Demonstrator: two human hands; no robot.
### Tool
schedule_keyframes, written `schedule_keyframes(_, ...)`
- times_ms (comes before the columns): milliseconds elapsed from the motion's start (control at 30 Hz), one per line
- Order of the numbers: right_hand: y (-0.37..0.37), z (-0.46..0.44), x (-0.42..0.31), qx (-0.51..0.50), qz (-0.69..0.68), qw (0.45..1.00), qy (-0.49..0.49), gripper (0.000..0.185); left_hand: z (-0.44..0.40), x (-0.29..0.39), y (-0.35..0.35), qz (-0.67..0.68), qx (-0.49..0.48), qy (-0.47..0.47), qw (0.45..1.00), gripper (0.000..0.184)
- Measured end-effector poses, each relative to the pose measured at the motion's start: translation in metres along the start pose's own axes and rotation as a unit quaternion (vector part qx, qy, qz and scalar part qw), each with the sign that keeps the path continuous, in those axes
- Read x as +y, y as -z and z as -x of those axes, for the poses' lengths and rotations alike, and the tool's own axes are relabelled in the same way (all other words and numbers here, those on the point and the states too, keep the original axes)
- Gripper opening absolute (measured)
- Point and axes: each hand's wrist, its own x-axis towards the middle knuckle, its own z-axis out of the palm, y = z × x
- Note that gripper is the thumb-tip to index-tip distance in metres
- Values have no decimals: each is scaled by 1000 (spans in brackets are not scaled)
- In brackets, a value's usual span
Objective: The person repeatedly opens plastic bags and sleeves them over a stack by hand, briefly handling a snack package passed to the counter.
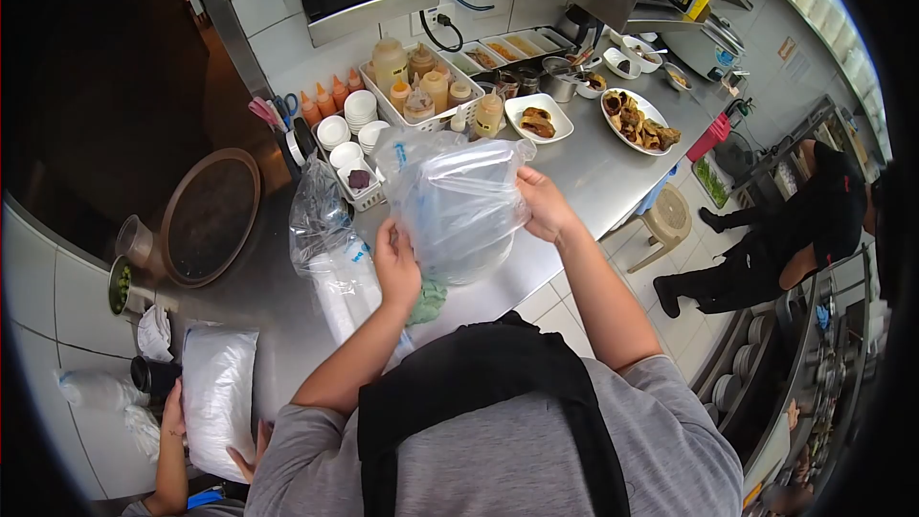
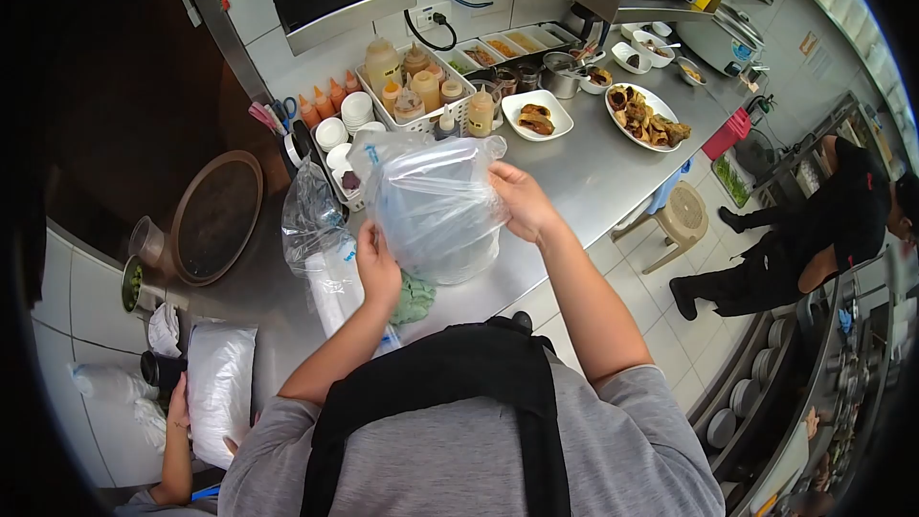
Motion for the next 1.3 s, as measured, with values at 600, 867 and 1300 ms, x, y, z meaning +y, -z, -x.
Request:
schedule_keyframes(600, 49, 11, 52, -10, 186, 982, -26, 32, 42, -55, 26, -110, -100, -32, 988, 61)
schedule_keyframes(867, 58, -14, 139, 143, 557, 809, 120, 26, 19, -72, 31, -62, -164, 30, 984, 61)
schedule_keyframes(1300, 69, -15, 129, 158, 572, 792, 143, 26, -7, -64, 62, 100, -195, 284, 934, 33)
